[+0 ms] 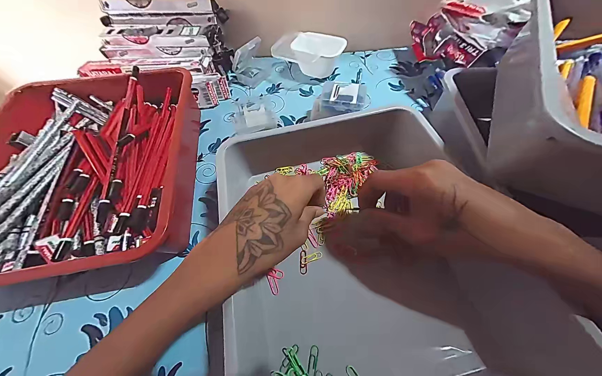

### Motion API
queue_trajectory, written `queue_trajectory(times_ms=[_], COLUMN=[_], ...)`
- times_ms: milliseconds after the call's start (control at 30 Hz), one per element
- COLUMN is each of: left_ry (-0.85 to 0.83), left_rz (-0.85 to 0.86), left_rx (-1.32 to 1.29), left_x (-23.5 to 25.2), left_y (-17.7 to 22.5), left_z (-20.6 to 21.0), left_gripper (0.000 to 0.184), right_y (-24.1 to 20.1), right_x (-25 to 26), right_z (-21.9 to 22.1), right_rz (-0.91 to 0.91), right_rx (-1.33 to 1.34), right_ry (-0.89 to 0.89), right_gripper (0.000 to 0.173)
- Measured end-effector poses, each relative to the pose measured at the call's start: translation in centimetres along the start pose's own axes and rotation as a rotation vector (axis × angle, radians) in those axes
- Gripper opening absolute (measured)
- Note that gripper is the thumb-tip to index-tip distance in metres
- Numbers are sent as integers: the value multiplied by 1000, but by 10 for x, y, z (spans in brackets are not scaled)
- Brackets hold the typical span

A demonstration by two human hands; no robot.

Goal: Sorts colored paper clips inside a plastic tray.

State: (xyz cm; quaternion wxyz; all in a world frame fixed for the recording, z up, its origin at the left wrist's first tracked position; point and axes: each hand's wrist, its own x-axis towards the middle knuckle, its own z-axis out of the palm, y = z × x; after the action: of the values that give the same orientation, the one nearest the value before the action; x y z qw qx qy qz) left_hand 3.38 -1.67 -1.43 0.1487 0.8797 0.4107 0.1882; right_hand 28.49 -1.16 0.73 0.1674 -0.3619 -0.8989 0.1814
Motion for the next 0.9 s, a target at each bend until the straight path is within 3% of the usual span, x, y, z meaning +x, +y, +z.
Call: queue_trajectory(times_ms=[67,167,233,300,433,500,600,667,767,900], left_ry=[-50,-340,-433,-507,-761,-638,-297,-218,-263,-217], left_rz=[-47,-6,113,252,421,391,300,259,182,153], left_rx=[-200,-518,-558,-544,-636,-601,-359,-138,106,166], left_x=[2,5,5,-2,-12,-10,-2,-3,-8,-8], left_y=[4,-5,-11,-10,-3,-1,-3,-4,-3,-4], left_z=[-8,-17,-14,-13,-13,-12,-6,-3,5,3], left_gripper=[2,11,13,16,22,23,17,27,33,27], right_y=[-6,-19,-21,-16,6,9,7,7,8,5], right_x=[-2,-10,-16,-13,-3,-2,-2,-2,-3,-2], right_z=[1,2,-2,-6,-4,1,5,5,4,2], right_rz=[-82,-261,-305,-236,-69,5,4,-19,-22,5], right_rx=[241,519,274,15,-166,-233,-300,-290,-301,-313], right_ry=[-72,-319,-212,-53,-117,-223,-286,-280,-277,-234], right_gripper=[7,24,24,18,26,40,57,62,57,34])
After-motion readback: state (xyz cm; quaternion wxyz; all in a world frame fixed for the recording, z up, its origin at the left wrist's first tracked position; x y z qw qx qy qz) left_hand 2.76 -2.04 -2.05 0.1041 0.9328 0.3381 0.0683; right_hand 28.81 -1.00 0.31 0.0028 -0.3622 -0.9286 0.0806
